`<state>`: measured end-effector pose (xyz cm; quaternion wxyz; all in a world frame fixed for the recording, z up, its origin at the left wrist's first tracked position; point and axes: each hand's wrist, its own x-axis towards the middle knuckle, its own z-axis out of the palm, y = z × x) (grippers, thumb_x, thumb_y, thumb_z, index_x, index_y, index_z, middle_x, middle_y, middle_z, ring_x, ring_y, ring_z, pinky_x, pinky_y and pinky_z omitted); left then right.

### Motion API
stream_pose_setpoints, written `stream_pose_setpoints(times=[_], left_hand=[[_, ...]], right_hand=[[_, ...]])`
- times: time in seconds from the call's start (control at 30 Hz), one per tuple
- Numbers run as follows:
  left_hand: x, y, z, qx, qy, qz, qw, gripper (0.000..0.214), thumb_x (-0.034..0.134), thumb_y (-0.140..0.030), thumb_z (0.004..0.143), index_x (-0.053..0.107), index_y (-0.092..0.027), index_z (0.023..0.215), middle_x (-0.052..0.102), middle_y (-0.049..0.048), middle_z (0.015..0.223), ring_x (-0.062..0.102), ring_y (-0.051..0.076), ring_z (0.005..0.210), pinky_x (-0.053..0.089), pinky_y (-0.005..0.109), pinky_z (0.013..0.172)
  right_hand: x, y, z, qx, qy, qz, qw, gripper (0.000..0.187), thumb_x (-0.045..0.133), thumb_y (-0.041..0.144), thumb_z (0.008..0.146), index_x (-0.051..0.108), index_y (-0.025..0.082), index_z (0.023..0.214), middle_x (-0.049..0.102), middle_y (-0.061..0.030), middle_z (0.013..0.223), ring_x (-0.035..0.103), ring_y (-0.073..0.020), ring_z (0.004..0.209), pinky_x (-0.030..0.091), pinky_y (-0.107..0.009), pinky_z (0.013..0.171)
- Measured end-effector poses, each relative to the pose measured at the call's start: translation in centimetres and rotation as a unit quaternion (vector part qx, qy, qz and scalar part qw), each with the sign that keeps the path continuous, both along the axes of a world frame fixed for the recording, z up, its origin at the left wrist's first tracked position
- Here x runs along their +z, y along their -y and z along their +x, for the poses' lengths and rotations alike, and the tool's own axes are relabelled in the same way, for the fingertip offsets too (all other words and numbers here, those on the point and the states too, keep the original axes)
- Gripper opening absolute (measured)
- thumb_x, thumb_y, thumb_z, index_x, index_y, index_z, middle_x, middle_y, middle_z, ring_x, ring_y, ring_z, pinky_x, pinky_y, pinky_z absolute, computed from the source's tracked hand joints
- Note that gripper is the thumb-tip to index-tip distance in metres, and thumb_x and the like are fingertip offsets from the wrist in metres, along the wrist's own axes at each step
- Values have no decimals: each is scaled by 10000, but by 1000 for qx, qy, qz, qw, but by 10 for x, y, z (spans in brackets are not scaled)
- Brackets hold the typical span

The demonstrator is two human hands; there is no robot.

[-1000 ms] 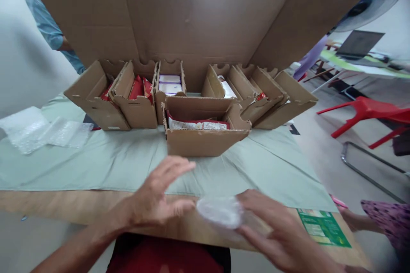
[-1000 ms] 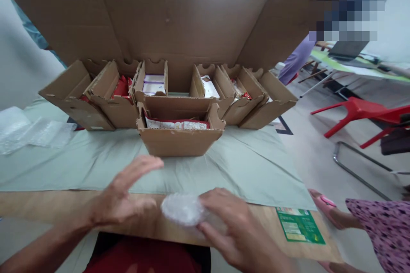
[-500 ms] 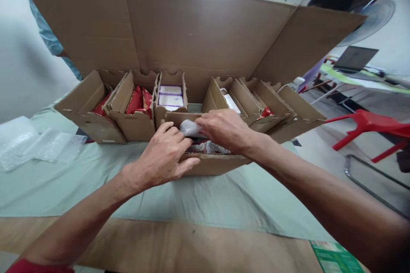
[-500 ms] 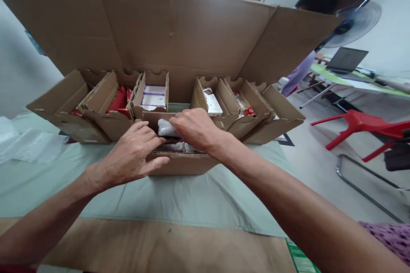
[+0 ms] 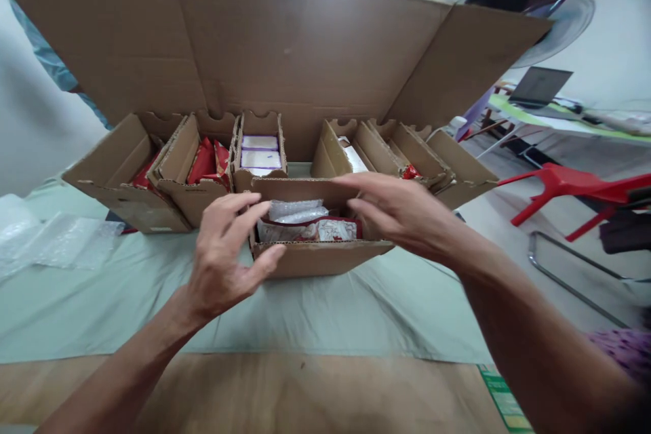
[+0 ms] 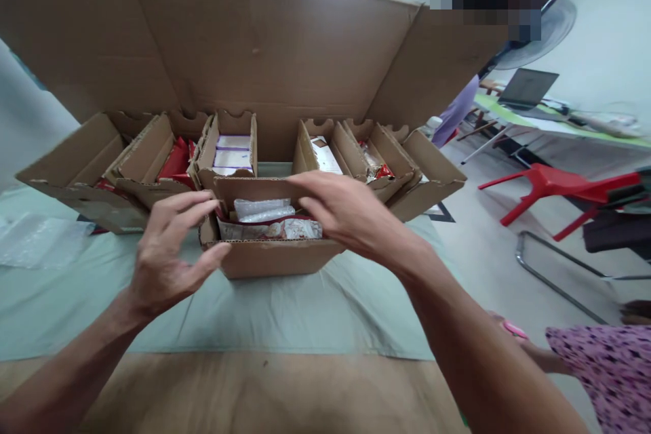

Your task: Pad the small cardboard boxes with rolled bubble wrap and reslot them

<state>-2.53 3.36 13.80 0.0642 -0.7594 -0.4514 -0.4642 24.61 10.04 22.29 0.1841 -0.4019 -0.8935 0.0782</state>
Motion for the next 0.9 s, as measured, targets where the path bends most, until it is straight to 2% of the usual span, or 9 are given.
stream_pose_setpoints(times=[0.07, 0.17, 0.3, 0.4, 0.53, 0.6, 0.7, 0.8, 0.9], left_hand=[[-15, 15, -9, 38, 74, -34, 996, 446, 654, -312, 915, 564, -247, 1348, 616, 109, 1308, 588, 284, 1242, 473, 495, 1094], [-41, 25, -16, 44, 153, -176, 971, 555, 665, -420, 901, 531, -223, 1402, 592, 130, 1386, 597, 297, 1254, 494, 498, 1080], [-62, 8, -8, -30, 248, -315, 916, 912, 749, -560, 782, 380, -189, 1529, 484, 188, 1534, 560, 342, 1331, 484, 513, 1098], [-61, -9, 3, -93, 298, -326, 892, 982, 775, -561, 751, 342, -178, 1544, 527, 191, 1502, 575, 329, 1329, 496, 481, 1092], [-58, 3, 15, -73, 301, -296, 904, 932, 790, -510, 759, 374, -203, 1534, 536, 163, 1510, 544, 328, 1371, 451, 499, 1141], [-63, 28, 20, -48, 281, -280, 917, 935, 808, -476, 756, 370, -223, 1543, 523, 151, 1527, 516, 334, 1400, 438, 507, 1156], [-75, 80, 23, -36, 257, -267, 928, 905, 797, -460, 783, 366, -256, 1553, 531, 140, 1525, 530, 335, 1392, 469, 507, 1135], [-80, 121, 4, 5, 237, -273, 932, 848, 781, -492, 796, 411, -278, 1528, 591, 127, 1461, 580, 348, 1341, 517, 524, 1085], [-68, 125, -29, 92, 228, -260, 934, 809, 793, -547, 766, 495, -281, 1470, 661, 112, 1353, 631, 364, 1267, 575, 522, 1006]], right_hand=[[-7, 37, 45, -143, -102, 56, 983, 283, 578, 360, 960, 727, 290, 1190, 768, -30, 1162, 720, -242, 1044, 565, -412, 920], [-46, 76, 90, -292, -213, 56, 931, 246, 649, 454, 920, 751, 262, 1036, 787, -64, 1006, 735, -245, 916, 581, -444, 880], [-114, 73, 75, -214, -259, -81, 938, 603, 771, 464, 793, 623, 240, 1333, 703, -125, 1303, 695, -290, 1110, 608, -434, 832], [-138, 51, 35, -166, -336, -123, 919, 691, 768, 485, 783, 574, 207, 1385, 675, -143, 1349, 676, -285, 1142, 592, -432, 893], [-139, 60, 17, -153, -388, -121, 901, 747, 763, 462, 802, 520, 198, 1457, 617, -142, 1438, 589, -306, 1307, 488, -485, 1089], [-140, 88, 26, -168, -374, -102, 907, 752, 771, 428, 816, 500, 211, 1483, 551, -134, 1514, 507, -313, 1404, 412, -500, 1167], [-140, 139, 39, -186, -359, -88, 910, 737, 764, 405, 846, 478, 237, 1504, 524, -124, 1542, 489, -306, 1426, 419, -483, 1171], [-132, 167, 28, -181, -346, -97, 916, 729, 758, 383, 863, 462, 262, 1517, 544, -114, 1525, 507, -294, 1415, 439, -467, 1161], [-115, 153, -3, -141, -337, -118, 923, 735, 782, 378, 838, 486, 251, 1499, 558, -113, 1512, 523, -293, 1398, 422, -465, 1175]])
